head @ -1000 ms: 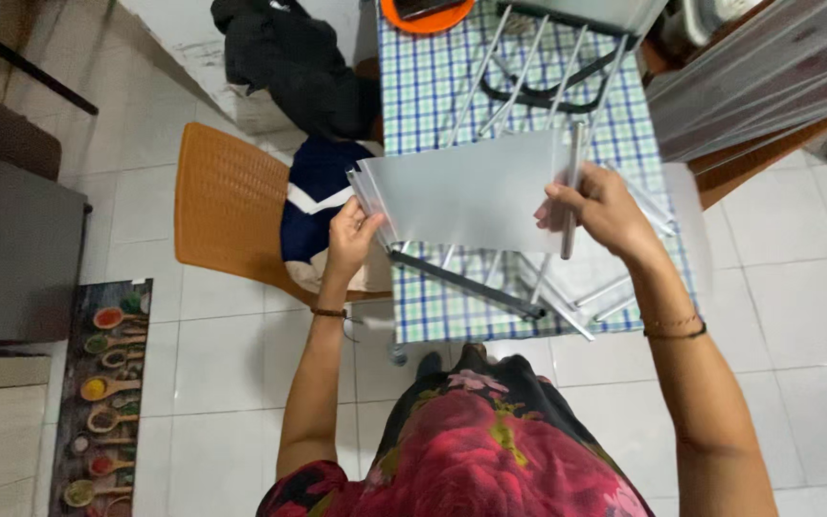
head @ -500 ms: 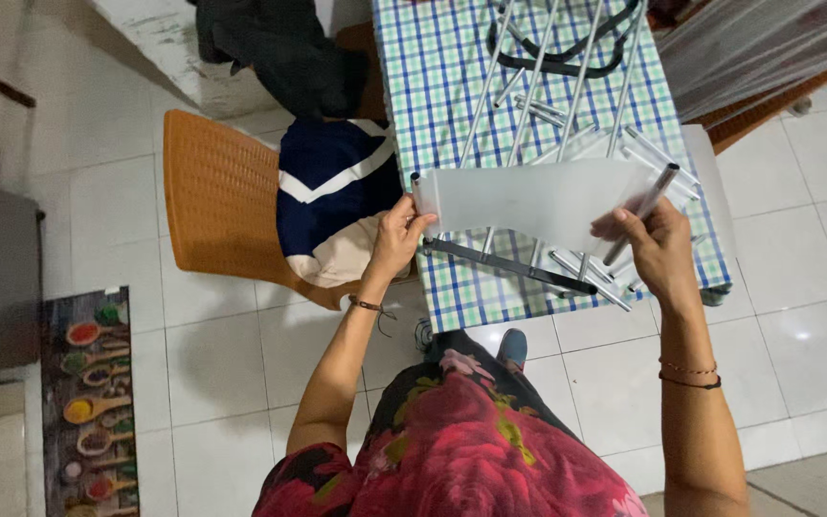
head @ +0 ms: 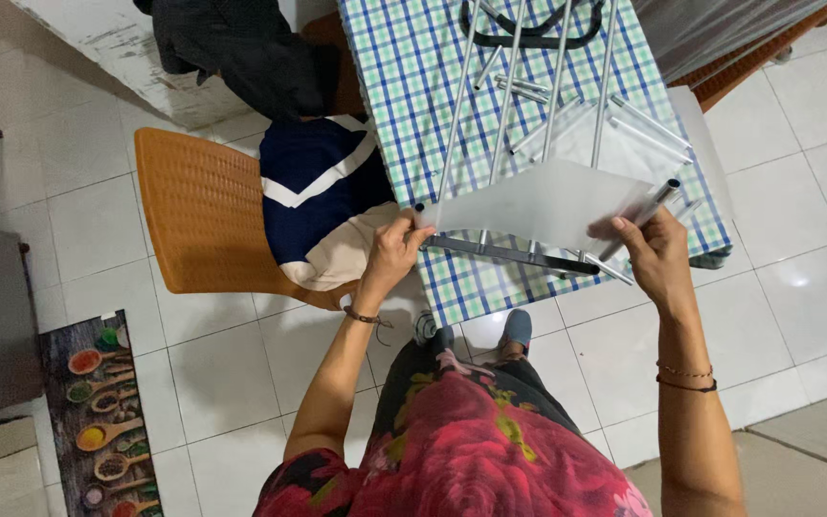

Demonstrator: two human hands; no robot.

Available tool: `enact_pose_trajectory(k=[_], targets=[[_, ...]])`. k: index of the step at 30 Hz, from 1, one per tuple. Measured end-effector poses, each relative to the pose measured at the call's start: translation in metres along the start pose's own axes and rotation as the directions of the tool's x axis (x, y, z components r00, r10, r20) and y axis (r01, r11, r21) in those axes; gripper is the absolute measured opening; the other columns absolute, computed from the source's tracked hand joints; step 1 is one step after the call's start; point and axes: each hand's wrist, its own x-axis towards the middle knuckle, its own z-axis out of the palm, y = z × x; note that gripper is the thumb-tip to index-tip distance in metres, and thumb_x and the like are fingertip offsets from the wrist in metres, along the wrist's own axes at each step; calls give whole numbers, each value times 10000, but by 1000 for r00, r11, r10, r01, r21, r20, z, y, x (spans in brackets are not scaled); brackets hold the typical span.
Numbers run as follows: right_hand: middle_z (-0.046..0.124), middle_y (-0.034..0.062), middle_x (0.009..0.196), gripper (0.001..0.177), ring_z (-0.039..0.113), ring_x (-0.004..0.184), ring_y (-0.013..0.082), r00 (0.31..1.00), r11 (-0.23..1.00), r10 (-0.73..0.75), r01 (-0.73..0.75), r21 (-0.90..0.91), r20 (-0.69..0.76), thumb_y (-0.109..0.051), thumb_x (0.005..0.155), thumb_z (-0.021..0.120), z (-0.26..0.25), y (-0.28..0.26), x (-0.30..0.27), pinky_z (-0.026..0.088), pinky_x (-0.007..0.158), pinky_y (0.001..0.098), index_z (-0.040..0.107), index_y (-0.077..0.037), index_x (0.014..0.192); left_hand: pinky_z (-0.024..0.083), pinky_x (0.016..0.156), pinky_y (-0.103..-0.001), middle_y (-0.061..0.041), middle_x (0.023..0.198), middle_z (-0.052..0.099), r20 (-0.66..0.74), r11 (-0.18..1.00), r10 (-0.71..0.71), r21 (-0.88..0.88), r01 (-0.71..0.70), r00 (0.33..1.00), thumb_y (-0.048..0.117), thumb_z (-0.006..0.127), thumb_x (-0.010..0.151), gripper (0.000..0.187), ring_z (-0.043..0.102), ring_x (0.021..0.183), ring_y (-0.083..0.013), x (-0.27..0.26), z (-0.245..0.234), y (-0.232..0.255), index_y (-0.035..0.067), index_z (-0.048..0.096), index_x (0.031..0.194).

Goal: The person assembles a metal drying rack by inserting rods into a frame and attaching a translucent panel. They handle multiple metal rods and a plastic panel, fitting them together on a table.

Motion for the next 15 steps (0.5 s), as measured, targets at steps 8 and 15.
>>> enact_pose_trajectory(k=[8, 15], targets=[[749, 160, 1061, 171, 737, 1000, 221, 1000, 1000, 17, -17, -3, -23, -99, 1069, 626, 0, 14, -4, 590, 920, 346, 629, 45, 1161, 450, 457, -340, -128, 806, 775, 31, 997, -66, 53, 64, 997, 111, 704, 989, 242, 653, 503, -230, -15, 8, -13, -28, 596, 824], [742, 138, 1100, 183, 718, 1037, 186, 999, 998, 39, -39, 53, 5, -67, 1055, 628, 4, 25, -7, 575, 957, 335, 633, 62, 1185, 497, 597, -364, -182, 740, 716, 33, 997, -64, 42, 62, 997, 123, 803, 929, 192, 671, 613, -275, -8, 7, -15, -28, 693, 885]])
